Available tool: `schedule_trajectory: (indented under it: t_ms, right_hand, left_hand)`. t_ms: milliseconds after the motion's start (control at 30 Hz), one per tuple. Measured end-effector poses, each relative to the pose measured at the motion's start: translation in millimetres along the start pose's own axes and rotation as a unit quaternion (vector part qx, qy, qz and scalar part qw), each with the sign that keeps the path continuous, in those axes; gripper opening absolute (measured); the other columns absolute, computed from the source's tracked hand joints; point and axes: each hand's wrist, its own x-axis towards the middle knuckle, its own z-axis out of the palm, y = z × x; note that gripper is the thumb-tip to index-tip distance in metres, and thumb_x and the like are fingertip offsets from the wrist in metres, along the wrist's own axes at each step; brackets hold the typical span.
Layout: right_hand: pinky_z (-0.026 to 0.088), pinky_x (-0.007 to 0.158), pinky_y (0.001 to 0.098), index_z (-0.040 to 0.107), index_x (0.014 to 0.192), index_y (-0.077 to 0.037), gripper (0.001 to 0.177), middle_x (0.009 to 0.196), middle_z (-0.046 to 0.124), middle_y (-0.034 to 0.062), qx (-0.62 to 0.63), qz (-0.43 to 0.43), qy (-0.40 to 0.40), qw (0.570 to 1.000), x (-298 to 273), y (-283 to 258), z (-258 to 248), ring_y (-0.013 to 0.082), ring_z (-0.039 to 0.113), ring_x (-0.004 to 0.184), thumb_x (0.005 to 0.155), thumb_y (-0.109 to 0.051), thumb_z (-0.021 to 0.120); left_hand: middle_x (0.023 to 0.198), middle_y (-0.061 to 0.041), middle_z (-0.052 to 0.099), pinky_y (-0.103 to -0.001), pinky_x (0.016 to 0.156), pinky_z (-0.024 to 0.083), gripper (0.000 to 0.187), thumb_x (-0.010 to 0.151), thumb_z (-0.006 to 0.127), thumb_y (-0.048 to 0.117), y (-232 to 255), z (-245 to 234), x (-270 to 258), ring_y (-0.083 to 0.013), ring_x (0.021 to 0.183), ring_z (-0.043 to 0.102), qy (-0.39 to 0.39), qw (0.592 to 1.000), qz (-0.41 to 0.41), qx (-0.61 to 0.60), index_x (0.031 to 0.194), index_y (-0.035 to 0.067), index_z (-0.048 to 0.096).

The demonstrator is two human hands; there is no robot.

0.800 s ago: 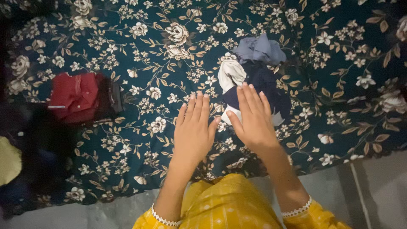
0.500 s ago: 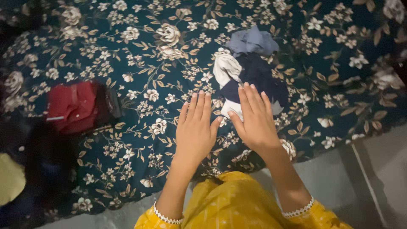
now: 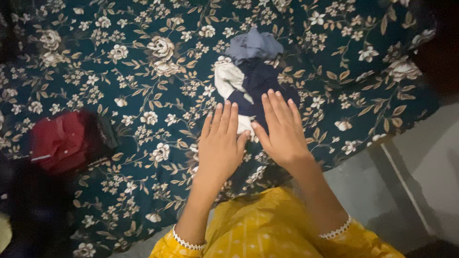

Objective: The person folds a blue long-sleeved shirt, a red polo shirt, and a white cloth by hand on a floral-patterned bedspread.

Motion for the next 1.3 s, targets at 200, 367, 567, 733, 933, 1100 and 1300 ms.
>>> schedule_trajectory:
  t_ms: [200,367,567,733,933,1100,1300]
  right_hand:
    - [0.022,0.123,0.0526,0.042,0.151,0.007,0.067,0.157,0.042,0.0269,0.014,-0.032,0.0,0.999,8.6,58.5,-15.4,0.0387,0.037,0.149,0.101,-0.035,0.059]
    - [0.022,0.124,0.0525,0.041,0.151,0.006,0.067,0.159,0.041,0.0256,0.022,-0.057,-0.011,0.998,24.3,113.4,-34.9,0.0384,0.036,0.15,0.102,-0.035,0.057]
    - [0.022,0.124,0.0518,0.041,0.153,0.004,0.067,0.16,0.04,0.0239,0.047,-0.068,-0.031,0.996,42.1,150.4,-48.1,0.0365,0.034,0.151,0.102,-0.036,0.058]
    - [0.022,0.124,0.0515,0.04,0.153,0.004,0.069,0.161,0.039,0.0233,0.043,-0.061,-0.043,0.996,44.1,155.8,-42.6,0.0357,0.033,0.151,0.101,-0.037,0.058]
    - [0.021,0.124,0.0505,0.04,0.154,0.003,0.068,0.161,0.039,0.0234,0.044,-0.043,-0.038,0.997,33.4,143.0,-35.9,0.0362,0.034,0.151,0.103,-0.038,0.057]
    - [0.021,0.125,0.0506,0.04,0.153,0.004,0.069,0.16,0.04,0.0228,0.025,-0.023,-0.027,0.999,24.5,127.1,-34.1,0.0373,0.034,0.15,0.102,-0.039,0.057]
    - [0.02,0.124,0.0506,0.039,0.155,0.005,0.07,0.16,0.039,0.024,0.007,0.013,-0.01,1.0,11.6,112.3,-32.1,0.0366,0.035,0.15,0.102,-0.037,0.058]
  left_hand:
    - [0.154,-0.022,0.049,-0.05,0.119,0.031,0.063,0.102,0.055,0.039,42.3,31.3,37.4,-0.0356,0.144,0.044,-0.003,0.999,-0.024,0.034,0.149,-0.002,0.046]
    - [0.154,-0.02,0.05,-0.049,0.119,0.031,0.063,0.103,0.055,0.038,77.6,58.4,72.2,-0.0341,0.146,0.044,-0.002,0.998,-0.043,0.041,0.15,-0.002,0.046]
    - [0.153,-0.02,0.051,-0.049,0.12,0.031,0.064,0.103,0.055,0.039,101.3,68.8,97.4,-0.0344,0.146,0.043,-0.003,0.996,-0.066,0.06,0.15,-0.003,0.045]
    - [0.153,-0.021,0.05,-0.048,0.121,0.03,0.064,0.104,0.054,0.039,105.1,65.4,100.8,-0.0331,0.146,0.043,-0.013,0.994,-0.08,0.073,0.151,-0.002,0.045]
    - [0.155,-0.021,0.048,-0.048,0.121,0.029,0.064,0.104,0.052,0.041,97.0,59.8,91.9,-0.0332,0.147,0.042,-0.029,0.994,-0.067,0.077,0.152,-0.002,0.044]
    - [0.156,-0.021,0.048,-0.048,0.122,0.028,0.065,0.105,0.052,0.041,89.4,55.0,81.6,-0.0336,0.148,0.04,-0.037,0.996,-0.047,0.064,0.152,-0.003,0.043]
    - [0.155,-0.021,0.048,-0.048,0.122,0.028,0.065,0.104,0.053,0.04,77.6,53.8,73.4,-0.0337,0.148,0.04,-0.049,0.997,-0.011,0.051,0.152,-0.002,0.043]
